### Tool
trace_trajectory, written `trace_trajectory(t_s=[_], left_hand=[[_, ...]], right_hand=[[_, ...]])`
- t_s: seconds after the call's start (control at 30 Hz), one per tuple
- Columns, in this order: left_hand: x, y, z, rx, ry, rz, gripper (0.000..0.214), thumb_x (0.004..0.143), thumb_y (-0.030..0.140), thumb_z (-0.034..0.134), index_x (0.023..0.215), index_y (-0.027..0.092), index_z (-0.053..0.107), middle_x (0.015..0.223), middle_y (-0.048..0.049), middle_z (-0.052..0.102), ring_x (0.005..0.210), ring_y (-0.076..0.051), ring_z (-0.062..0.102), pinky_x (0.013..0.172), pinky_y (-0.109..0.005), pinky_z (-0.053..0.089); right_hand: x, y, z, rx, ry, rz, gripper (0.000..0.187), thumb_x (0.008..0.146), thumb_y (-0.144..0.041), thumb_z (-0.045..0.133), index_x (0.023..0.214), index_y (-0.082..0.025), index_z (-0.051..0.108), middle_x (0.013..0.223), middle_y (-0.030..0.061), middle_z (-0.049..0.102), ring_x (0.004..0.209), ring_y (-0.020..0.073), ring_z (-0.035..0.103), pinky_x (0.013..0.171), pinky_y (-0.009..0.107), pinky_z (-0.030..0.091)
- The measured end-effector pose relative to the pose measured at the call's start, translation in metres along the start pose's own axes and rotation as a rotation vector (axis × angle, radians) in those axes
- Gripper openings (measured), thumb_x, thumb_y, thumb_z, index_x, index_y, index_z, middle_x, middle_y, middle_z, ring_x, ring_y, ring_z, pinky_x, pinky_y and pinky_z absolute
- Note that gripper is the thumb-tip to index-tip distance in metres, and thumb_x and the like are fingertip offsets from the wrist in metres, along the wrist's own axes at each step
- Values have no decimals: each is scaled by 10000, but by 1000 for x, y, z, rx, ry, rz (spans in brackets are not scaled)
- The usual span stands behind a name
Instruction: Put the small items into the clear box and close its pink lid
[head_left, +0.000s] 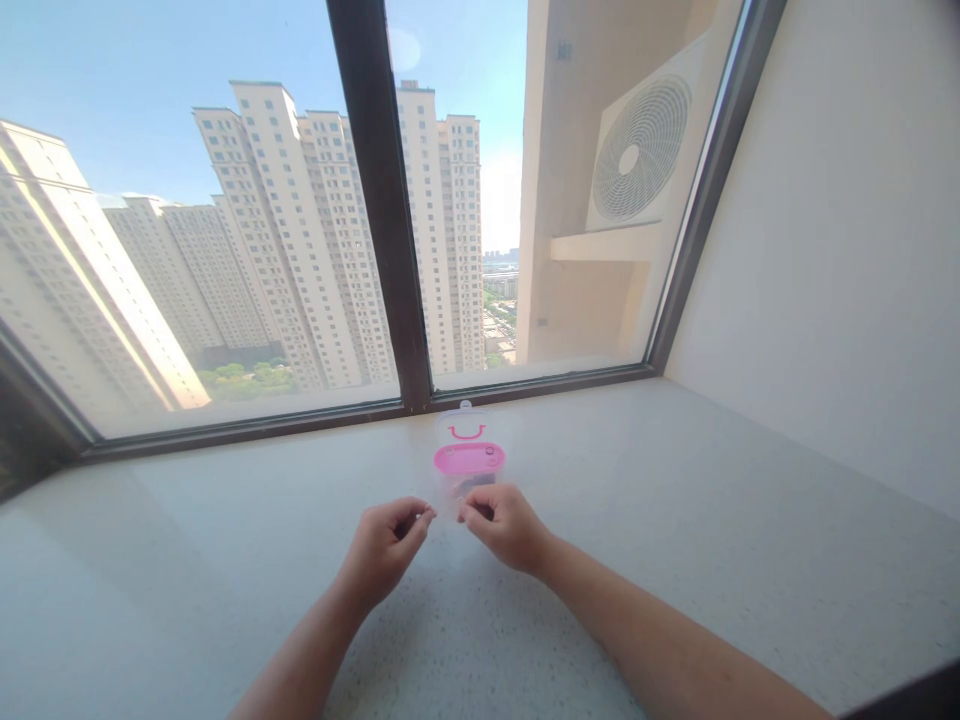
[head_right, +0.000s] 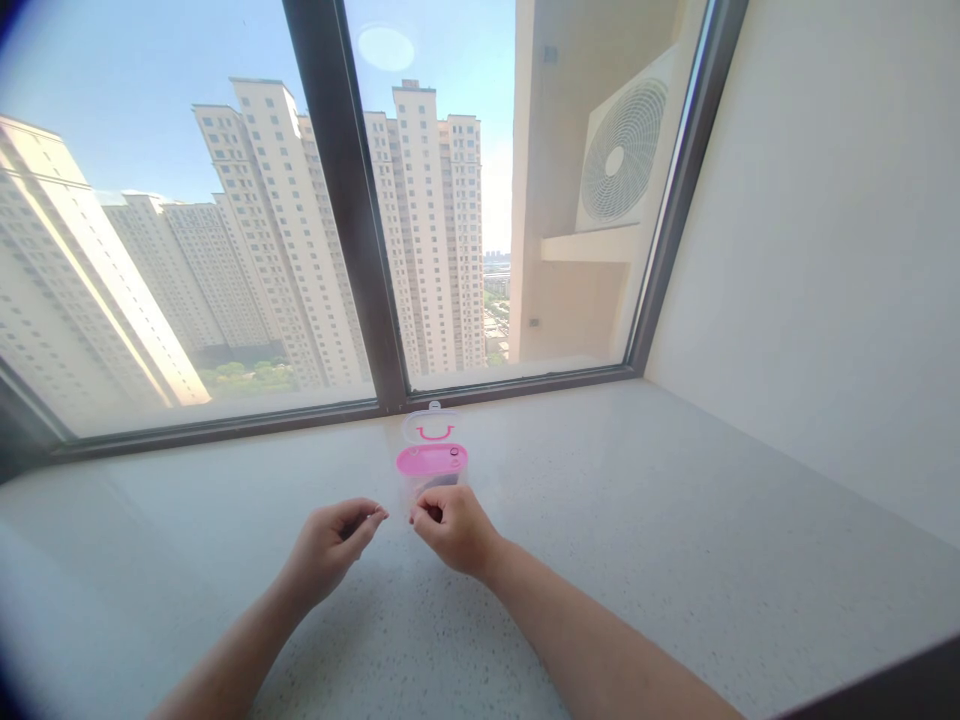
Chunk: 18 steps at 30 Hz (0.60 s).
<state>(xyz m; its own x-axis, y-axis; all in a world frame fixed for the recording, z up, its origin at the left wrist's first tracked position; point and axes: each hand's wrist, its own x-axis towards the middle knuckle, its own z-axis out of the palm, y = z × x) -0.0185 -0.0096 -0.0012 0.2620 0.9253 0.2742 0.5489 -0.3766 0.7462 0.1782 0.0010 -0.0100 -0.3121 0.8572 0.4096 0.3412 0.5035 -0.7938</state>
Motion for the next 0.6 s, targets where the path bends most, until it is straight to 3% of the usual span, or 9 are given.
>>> trace_trajectory(t_s=[0.3,0.6], left_hand=[[-1,1,1,-8,-8,-2,302,844,370,495,752,136,663,526,47,379,493,-94,333,457,-195,261],[-1,1,3,-12,-91,-2,324,860,390,475,769,139,660,523,49,397,487,-96,367,467,-200,278]], right_hand=[[-1,1,0,13,23,-7,199,770,-155,502,646,-125,655,523,-37,469,483,80,365,475,197,274],[0,1,0,20,3,-8,196,769,-136,510,669,-122,677,523,-38,476,496,84,384,493,196,294]])
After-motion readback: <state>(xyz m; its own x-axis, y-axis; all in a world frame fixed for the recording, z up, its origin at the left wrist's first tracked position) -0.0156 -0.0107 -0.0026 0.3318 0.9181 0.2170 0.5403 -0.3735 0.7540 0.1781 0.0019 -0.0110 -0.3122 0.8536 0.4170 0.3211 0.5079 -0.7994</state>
